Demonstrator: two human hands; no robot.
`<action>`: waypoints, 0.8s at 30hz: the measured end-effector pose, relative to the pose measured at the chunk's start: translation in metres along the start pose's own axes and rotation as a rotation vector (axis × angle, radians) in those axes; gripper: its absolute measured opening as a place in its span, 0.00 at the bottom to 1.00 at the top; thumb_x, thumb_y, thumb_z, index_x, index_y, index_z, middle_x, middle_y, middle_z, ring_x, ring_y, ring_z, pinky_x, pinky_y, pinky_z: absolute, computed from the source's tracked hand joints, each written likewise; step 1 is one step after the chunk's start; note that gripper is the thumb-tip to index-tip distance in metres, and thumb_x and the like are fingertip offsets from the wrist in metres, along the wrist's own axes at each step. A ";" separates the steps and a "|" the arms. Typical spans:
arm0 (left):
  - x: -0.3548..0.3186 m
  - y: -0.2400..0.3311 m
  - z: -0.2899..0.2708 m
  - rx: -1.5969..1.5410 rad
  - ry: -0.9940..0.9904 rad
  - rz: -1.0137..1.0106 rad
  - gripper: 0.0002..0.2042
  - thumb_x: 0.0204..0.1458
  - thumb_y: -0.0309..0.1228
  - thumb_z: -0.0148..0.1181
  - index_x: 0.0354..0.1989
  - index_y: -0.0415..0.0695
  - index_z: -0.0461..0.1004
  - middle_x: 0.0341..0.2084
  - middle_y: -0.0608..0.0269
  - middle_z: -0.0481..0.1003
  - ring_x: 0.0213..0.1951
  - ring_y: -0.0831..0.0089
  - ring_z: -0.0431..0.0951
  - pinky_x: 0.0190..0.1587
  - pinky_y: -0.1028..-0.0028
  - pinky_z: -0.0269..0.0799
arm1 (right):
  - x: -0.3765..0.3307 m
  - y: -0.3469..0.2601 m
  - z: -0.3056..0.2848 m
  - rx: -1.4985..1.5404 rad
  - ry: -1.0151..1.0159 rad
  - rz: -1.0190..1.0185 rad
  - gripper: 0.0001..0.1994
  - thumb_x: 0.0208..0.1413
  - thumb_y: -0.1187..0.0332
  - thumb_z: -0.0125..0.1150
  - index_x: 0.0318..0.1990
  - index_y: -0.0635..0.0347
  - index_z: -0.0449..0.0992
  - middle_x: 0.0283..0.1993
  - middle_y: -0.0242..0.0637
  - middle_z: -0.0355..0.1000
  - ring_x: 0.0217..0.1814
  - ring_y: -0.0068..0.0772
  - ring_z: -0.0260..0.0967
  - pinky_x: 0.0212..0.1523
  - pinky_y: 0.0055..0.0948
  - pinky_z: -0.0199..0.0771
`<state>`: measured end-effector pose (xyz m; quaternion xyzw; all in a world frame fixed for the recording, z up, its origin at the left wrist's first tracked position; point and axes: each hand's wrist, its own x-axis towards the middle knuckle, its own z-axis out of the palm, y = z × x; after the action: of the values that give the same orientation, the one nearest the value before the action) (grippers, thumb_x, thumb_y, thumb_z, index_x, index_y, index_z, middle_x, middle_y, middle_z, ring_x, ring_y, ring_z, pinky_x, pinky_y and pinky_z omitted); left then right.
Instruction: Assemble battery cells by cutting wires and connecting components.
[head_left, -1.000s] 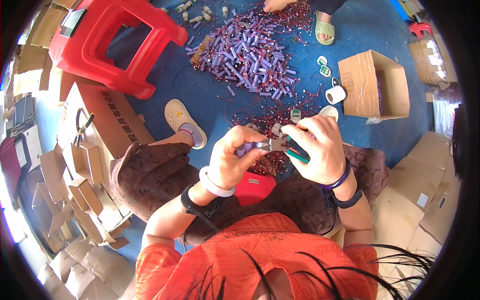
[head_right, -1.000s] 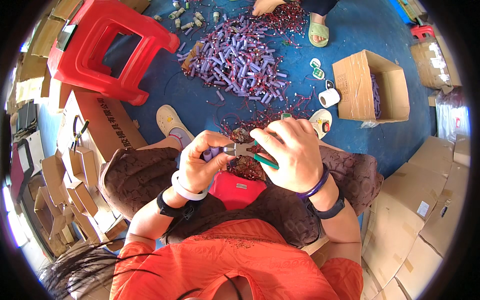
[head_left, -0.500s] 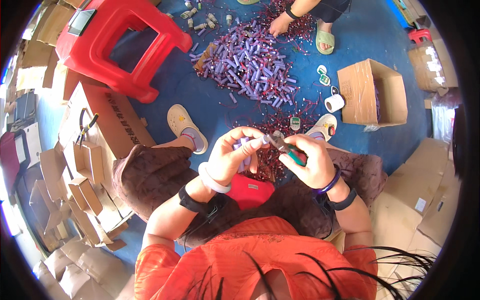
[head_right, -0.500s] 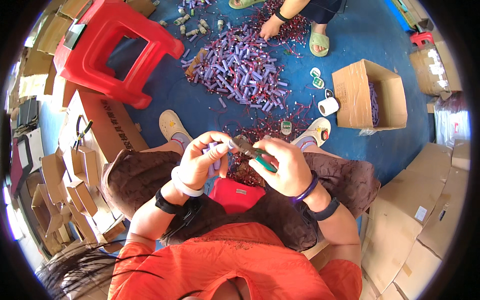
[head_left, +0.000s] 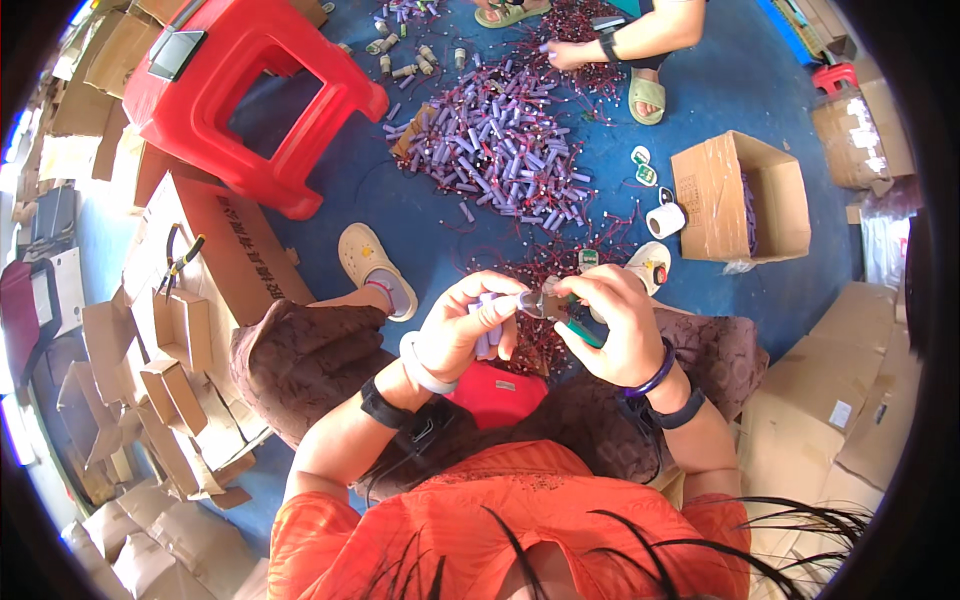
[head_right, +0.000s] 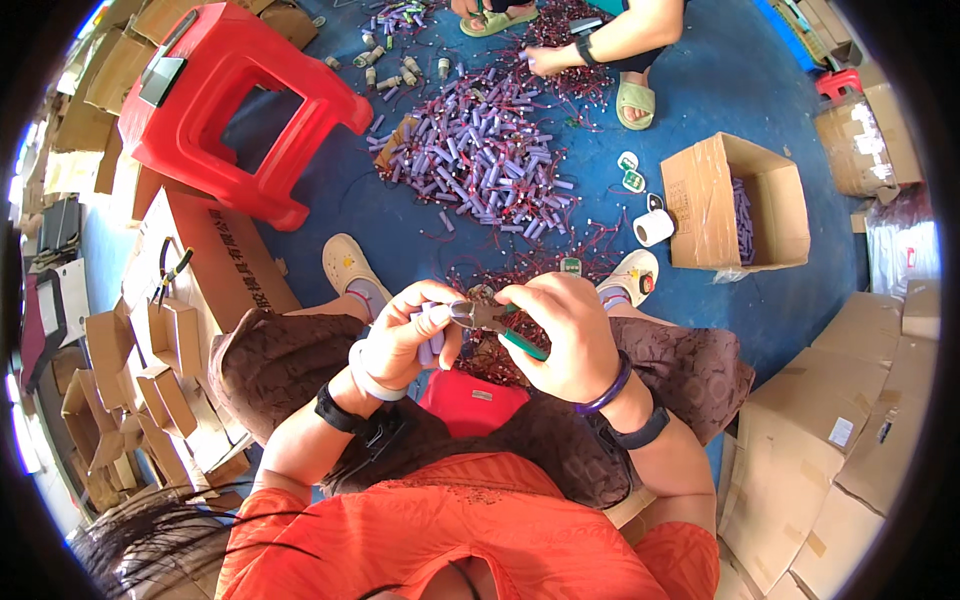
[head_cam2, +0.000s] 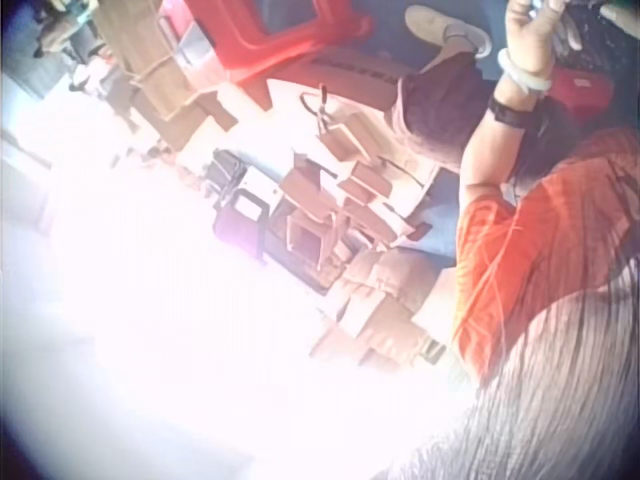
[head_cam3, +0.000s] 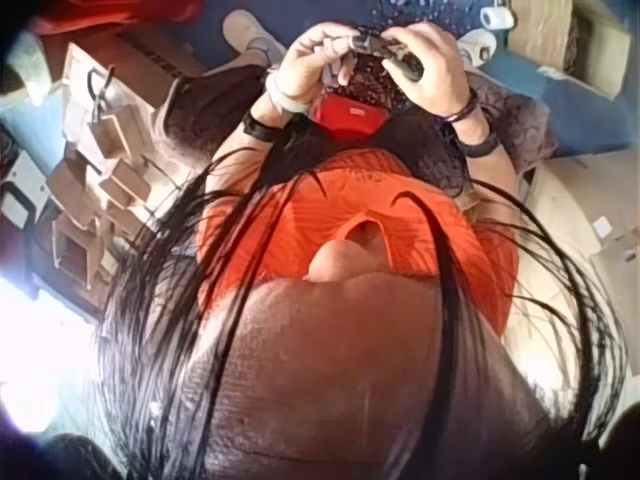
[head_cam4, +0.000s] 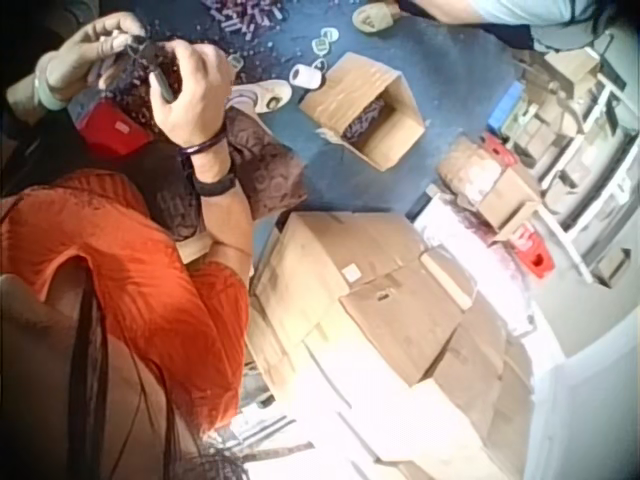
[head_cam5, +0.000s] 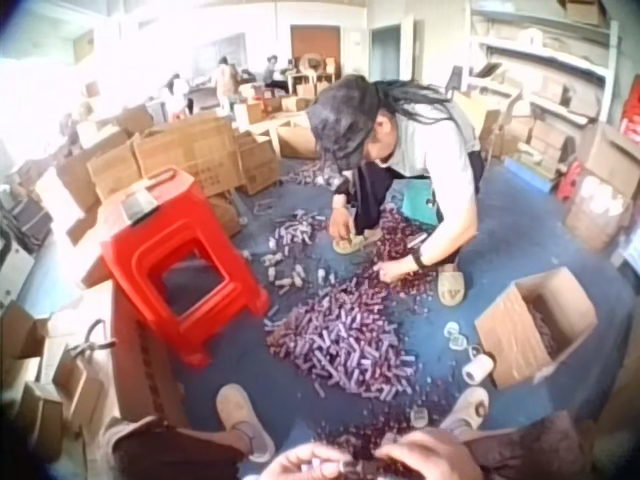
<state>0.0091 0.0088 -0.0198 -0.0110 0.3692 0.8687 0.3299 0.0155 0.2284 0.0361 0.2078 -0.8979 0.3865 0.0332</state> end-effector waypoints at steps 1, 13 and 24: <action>0.000 0.000 -0.001 -0.014 -0.008 0.015 0.10 0.58 0.34 0.58 0.44 0.44 0.74 0.23 0.63 0.75 0.19 0.77 0.72 0.19 0.81 0.59 | 0.001 -0.002 -0.002 0.003 0.000 -0.002 0.19 0.39 0.73 0.68 0.44 0.57 0.74 0.35 0.38 0.70 0.37 0.42 0.69 0.41 0.37 0.67; 0.000 0.003 0.003 -0.150 -0.166 -0.062 0.10 0.61 0.36 0.52 0.41 0.42 0.72 0.33 0.58 0.74 0.17 0.76 0.70 0.20 0.79 0.65 | -0.004 -0.002 -0.004 0.240 0.131 0.117 0.18 0.43 0.76 0.68 0.44 0.61 0.72 0.38 0.37 0.70 0.31 0.27 0.66 0.31 0.24 0.68; 0.001 -0.001 0.011 0.080 0.022 -0.203 0.11 0.60 0.35 0.54 0.45 0.41 0.72 0.30 0.58 0.76 0.17 0.73 0.74 0.15 0.80 0.60 | 0.001 -0.002 0.023 0.791 0.016 0.429 0.07 0.57 0.72 0.60 0.40 0.60 0.69 0.29 0.28 0.68 0.28 0.16 0.66 0.29 0.18 0.67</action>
<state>0.0114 0.0174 -0.0128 -0.0445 0.4043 0.8151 0.4125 0.0182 0.2104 0.0217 0.0105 -0.7037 0.6998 -0.1226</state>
